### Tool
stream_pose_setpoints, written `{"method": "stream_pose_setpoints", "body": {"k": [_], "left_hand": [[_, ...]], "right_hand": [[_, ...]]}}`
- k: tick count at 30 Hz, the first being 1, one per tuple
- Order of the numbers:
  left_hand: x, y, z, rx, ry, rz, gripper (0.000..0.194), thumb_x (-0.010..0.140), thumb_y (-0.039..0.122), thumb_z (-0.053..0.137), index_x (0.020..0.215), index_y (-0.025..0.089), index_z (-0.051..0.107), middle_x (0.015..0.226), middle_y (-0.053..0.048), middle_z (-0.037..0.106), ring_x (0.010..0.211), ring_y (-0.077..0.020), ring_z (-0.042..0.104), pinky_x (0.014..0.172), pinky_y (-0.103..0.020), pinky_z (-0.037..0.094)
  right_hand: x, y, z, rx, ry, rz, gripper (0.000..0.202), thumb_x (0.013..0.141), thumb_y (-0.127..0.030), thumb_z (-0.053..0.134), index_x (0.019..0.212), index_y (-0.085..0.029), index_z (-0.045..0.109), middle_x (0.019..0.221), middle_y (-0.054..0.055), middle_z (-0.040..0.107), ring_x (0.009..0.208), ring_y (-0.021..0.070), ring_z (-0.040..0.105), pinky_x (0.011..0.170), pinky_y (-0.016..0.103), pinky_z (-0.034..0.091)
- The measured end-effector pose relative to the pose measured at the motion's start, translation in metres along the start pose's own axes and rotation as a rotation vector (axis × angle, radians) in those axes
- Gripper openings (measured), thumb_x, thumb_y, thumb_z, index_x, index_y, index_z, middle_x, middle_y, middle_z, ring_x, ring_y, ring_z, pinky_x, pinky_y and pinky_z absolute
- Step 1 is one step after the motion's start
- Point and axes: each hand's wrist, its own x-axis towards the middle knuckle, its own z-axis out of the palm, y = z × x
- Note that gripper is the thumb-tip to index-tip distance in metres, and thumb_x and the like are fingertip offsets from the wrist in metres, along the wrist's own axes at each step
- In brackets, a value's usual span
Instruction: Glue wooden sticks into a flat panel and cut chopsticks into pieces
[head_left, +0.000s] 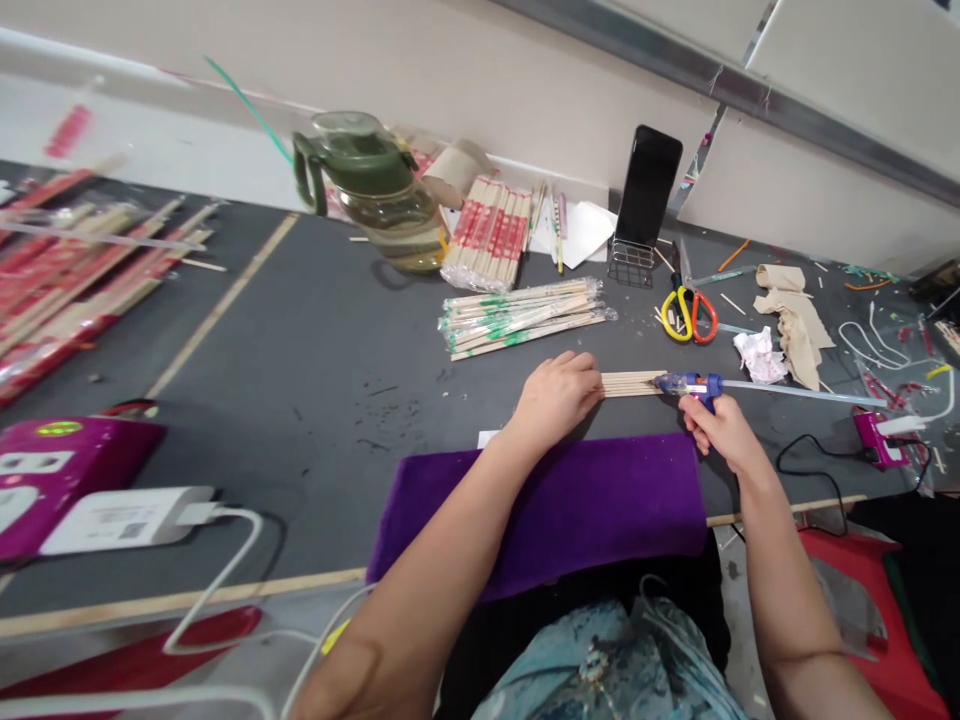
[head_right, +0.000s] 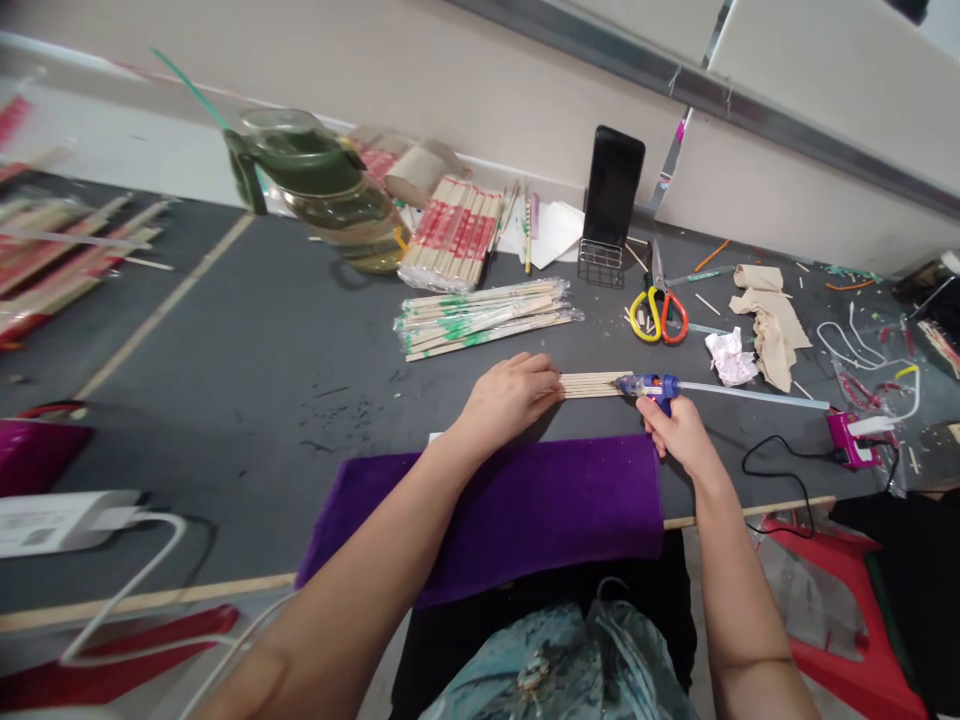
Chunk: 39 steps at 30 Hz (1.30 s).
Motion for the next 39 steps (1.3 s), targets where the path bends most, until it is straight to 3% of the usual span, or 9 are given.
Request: {"method": "stream_pose_setpoints", "body": {"k": [4,20,32,39], "left_hand": [[0.000,-0.001,0.000,0.018,-0.005,0.011,0.020,0.097,0.028,0.059,0.084,0.020,0.071,0.097,-0.007,0.069,0.088,-0.0235,0.057,0.071,-0.035,0.041],[-0.001,-0.001,0.001,0.017,0.006,0.032,0.022,0.098,0.027,0.055,0.088,0.021,0.073,0.106,-0.008,0.074,0.090,-0.0238,0.059,0.072,-0.035,0.043],[-0.001,-0.001,-0.001,0.013,-0.006,0.026,0.020,0.098,0.027,0.057,0.090,0.020,0.074,0.105,-0.007,0.075,0.091,-0.0244,0.060,0.073,-0.036,0.043],[0.000,0.000,0.001,0.061,-0.003,0.033,0.020,0.098,0.028,0.058,0.089,0.020,0.074,0.105,-0.006,0.076,0.090,-0.0246,0.060,0.071,-0.037,0.041]], "right_hand": [[0.000,0.004,-0.005,0.031,0.025,0.001,0.055,0.076,-0.072,0.070,0.067,-0.020,0.056,0.049,-0.005,0.051,0.034,0.0066,0.039,0.033,0.021,0.034],[-0.003,0.010,-0.009,0.112,0.062,0.019,0.052,0.074,-0.070,0.073,0.070,-0.020,0.057,0.050,-0.006,0.051,0.034,0.0061,0.038,0.032,0.021,0.035],[-0.002,0.009,0.004,0.104,0.028,-0.007,0.056,0.078,-0.069,0.071,0.059,-0.020,0.053,0.046,-0.006,0.047,0.033,0.0059,0.039,0.033,0.020,0.032],[-0.003,0.010,-0.008,0.083,0.049,0.003,0.055,0.078,-0.069,0.070,0.061,-0.020,0.052,0.044,-0.007,0.044,0.033,0.0061,0.038,0.033,0.020,0.035]]}}
